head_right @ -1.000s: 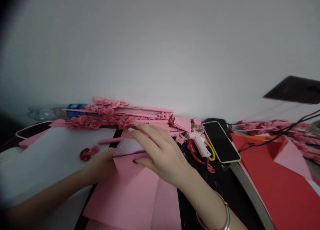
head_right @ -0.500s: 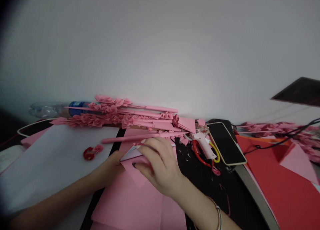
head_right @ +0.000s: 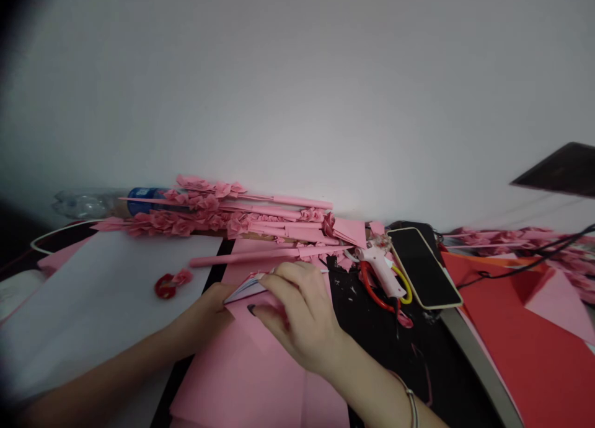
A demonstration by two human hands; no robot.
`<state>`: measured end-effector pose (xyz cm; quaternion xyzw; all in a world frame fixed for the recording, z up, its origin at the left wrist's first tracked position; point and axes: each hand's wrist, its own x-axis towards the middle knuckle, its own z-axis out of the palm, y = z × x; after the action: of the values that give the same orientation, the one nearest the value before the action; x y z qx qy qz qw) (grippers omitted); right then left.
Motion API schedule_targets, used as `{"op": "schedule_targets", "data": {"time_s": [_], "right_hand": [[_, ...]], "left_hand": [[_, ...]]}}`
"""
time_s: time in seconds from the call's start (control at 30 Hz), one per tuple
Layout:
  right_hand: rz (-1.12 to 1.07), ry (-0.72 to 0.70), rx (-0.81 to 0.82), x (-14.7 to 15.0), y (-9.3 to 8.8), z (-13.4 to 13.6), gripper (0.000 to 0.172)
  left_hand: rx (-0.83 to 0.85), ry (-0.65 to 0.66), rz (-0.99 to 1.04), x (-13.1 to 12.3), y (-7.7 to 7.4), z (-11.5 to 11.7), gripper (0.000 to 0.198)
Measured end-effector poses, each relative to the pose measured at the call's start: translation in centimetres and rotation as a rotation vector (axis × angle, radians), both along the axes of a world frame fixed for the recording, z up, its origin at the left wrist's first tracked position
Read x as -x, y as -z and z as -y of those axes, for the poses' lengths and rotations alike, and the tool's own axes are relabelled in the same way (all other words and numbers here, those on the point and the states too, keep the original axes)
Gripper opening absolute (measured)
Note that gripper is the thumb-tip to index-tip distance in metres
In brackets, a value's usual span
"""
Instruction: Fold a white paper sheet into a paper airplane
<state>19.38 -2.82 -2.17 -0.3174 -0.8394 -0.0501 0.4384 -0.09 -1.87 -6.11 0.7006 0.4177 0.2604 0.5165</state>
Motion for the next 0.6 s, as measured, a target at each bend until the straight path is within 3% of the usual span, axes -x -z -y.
{"op": "schedule_targets", "data": {"time_s": [0.27, 0.6], "right_hand": [[0.001, 0.001, 0.026, 0.14, -0.18, 0.11, 0.039], [-0.049, -0.012, 0.043, 0.39, -0.63, 0.37, 0.032]], "left_hand": [[-0.018, 0.000, -0.020, 0.10, 0.13, -0.02, 0.030], [-0.040, 0.010, 0.028, 0.10, -0.06, -0.10, 0.044]]}}
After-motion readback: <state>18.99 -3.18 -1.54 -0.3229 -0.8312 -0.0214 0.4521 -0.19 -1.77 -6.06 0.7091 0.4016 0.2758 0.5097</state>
